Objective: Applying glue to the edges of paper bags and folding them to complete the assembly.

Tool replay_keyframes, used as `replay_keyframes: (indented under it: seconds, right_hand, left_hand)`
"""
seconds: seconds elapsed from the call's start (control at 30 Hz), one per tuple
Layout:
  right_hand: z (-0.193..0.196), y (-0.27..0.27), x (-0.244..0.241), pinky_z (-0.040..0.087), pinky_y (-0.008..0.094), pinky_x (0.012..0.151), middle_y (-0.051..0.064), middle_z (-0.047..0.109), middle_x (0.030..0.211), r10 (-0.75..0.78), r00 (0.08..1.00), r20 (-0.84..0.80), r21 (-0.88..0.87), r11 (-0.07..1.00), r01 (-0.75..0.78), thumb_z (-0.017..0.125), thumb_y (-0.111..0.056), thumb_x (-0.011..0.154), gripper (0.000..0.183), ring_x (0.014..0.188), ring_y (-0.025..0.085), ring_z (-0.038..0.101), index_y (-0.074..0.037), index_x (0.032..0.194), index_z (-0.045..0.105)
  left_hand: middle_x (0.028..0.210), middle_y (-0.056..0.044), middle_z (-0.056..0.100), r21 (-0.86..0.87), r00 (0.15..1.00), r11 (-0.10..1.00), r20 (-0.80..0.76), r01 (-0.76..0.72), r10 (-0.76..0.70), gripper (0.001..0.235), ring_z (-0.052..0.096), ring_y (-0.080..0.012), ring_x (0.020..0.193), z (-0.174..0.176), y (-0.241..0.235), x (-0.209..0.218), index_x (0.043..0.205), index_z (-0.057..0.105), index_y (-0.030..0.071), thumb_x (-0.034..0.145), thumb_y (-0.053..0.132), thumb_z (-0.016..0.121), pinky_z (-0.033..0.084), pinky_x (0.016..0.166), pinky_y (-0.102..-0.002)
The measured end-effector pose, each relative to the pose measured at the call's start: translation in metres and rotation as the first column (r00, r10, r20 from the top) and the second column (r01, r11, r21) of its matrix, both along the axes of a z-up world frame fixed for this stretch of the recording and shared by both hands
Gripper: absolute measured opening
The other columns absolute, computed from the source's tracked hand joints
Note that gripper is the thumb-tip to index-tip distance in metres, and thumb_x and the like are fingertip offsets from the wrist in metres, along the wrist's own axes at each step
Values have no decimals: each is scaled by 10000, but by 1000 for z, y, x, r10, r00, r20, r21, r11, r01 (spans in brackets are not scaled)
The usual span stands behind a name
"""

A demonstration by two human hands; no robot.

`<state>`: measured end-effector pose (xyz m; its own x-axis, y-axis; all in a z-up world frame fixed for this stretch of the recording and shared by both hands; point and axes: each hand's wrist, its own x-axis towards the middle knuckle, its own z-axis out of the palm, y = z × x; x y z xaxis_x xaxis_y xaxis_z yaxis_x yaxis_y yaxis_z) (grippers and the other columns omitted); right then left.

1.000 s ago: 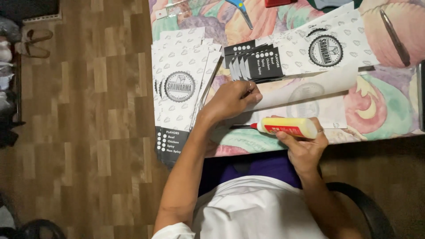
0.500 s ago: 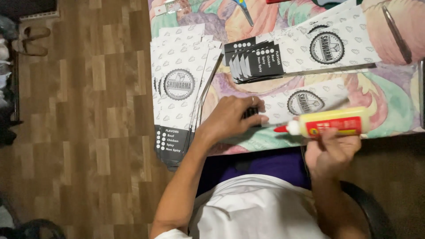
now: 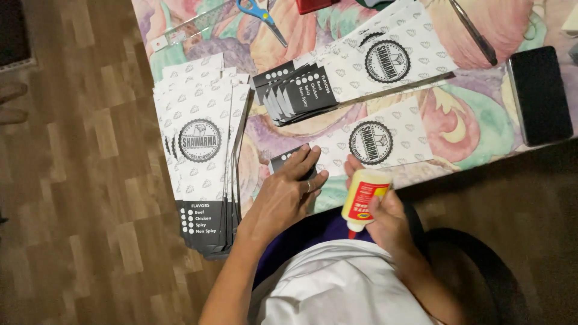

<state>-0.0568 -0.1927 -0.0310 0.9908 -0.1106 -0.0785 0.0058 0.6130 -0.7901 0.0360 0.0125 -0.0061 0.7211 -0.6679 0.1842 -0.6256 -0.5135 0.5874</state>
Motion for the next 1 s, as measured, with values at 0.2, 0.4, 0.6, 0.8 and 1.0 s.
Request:
replay_keyframes:
  seconds: [0.2, 0.4, 0.6, 0.8, 1.0]
  right_hand:
    - [14, -100, -9, 253, 432, 1280, 296, 213, 1682, -222, 973, -67, -306, 932, 192, 412, -309, 927, 798, 1544, 374, 276, 55, 1581, 137]
    - [33, -88, -3, 243, 452, 1250, 338, 197, 1666, -117, 986, -115, -255, 963, 85, 451, -310, 823, 917, 1538, 423, 255, 69, 1586, 112]
    - [19, -120, -5, 389, 439, 1244, 340, 405, 1552, -302, 942, -148, -451, 868, 207, 366, -161, 1064, 576, 1414, 410, 469, 145, 1545, 286]
    - [-6, -204, 14, 628, 220, 985, -52, 713, 1268, -502, 839, -208, -656, 708, 261, 681, -173, 1055, 348, 1059, 32, 705, -181, 1401, 643]
    - [24, -225, 41, 505, 418, 918, 251, 720, 1127, -159, 977, 144, -936, -341, 83, 957, -259, 974, 467, 1005, 354, 679, 42, 1307, 828]
  left_hand:
    - [1561, -223, 463, -131, 998, 990, 57, 48, -40, 396, 374, -469, 1500, 10, 3, -10, 1410, 601, 77, 1018, 27, 637, 344, 1248, -588]
    - [1593, -127, 459, -31, 995, 998, 84, 58, -56, 468, 322, -421, 1536, -2, 7, -15, 1482, 541, 101, 1026, 82, 642, 276, 1265, -590]
    - [1563, -137, 500, -26, 991, 996, 106, -80, 82, 493, 405, -402, 1500, 17, 32, -42, 1510, 471, 50, 1042, 46, 625, 273, 1277, -558]
    - [1431, -188, 608, -137, 950, 950, 99, -282, 297, 419, 521, -421, 1403, 22, 31, -63, 1331, 639, 16, 927, -12, 747, 387, 1211, -580]
    - [1569, -259, 426, -100, 941, 954, 166, -282, 295, 519, 366, -450, 1500, 29, -23, -58, 1404, 514, -31, 1027, 295, 663, 305, 1254, -588]
